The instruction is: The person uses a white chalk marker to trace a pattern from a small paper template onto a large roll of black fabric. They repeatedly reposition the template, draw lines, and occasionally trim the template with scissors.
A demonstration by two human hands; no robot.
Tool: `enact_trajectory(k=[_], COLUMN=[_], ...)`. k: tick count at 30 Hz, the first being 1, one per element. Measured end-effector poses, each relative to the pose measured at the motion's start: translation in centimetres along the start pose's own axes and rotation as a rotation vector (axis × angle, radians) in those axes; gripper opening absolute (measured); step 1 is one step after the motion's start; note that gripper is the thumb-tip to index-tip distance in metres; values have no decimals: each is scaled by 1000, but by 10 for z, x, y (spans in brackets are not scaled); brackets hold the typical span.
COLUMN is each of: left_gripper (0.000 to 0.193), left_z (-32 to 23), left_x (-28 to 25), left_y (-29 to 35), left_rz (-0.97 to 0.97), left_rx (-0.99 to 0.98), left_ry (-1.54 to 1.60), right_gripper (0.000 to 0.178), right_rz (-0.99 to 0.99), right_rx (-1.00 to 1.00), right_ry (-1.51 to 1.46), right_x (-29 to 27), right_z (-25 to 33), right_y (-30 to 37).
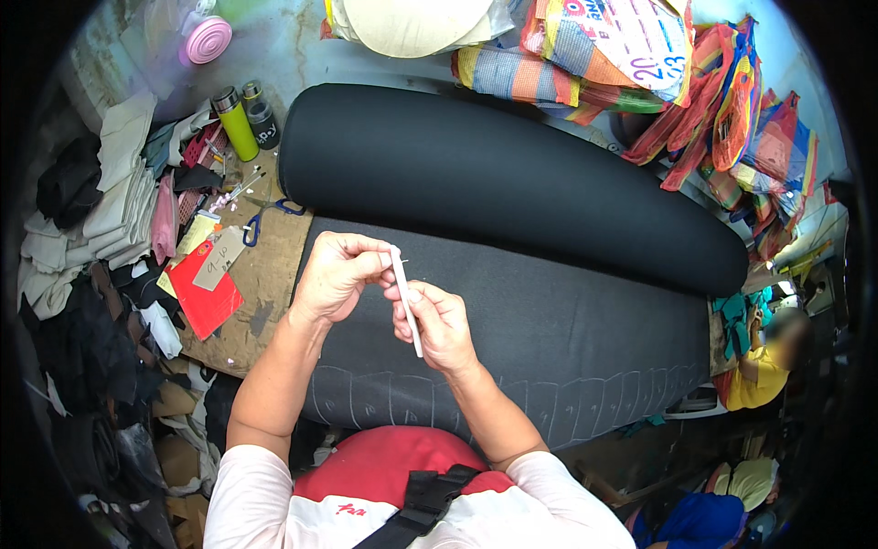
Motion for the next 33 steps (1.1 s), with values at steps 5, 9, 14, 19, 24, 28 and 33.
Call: enact_trajectory(k=[5, 9, 14, 19, 24, 28, 33], left_gripper=[13, 12, 10, 9, 14, 16, 15], left_z=[-1, 1, 4, 7, 5, 2, 4], left_x=[5, 4, 4, 7, 8, 7, 6], left_y=[2, 3, 3, 4, 5, 4, 4], left_rz=[14, -13, -21, -5, -42, -37, -26], left_rx=[-1, -26, 37, 69, 53, 16, 44], left_ry=[23, 5, -14, 10, -15, -115, -111], right_gripper=[27, 27, 26, 25, 25, 25, 25], right_rz=[44, 43, 54, 68, 35, -2, 10], right_rx=[40, 47, 69, 68, 53, 20, 64], right_ry=[-134, -138, -200, -252, -226, -60, -168], right_x=[3, 2, 2, 4, -2, -7, -6], right_z=[-1, -3, -4, -4, -3, -2, -9], right_y=[1, 1, 4, 5, 3, 3, 5])
Point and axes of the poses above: each hand's wrist, its own y-axis away from the middle knuckle, its own x-axis out of the palm, z = x × y, the point moved 9 cm from there along -y, towards the middle knuckle, and after that the axes turned 2 degrees about z, right-handed, at the moved point
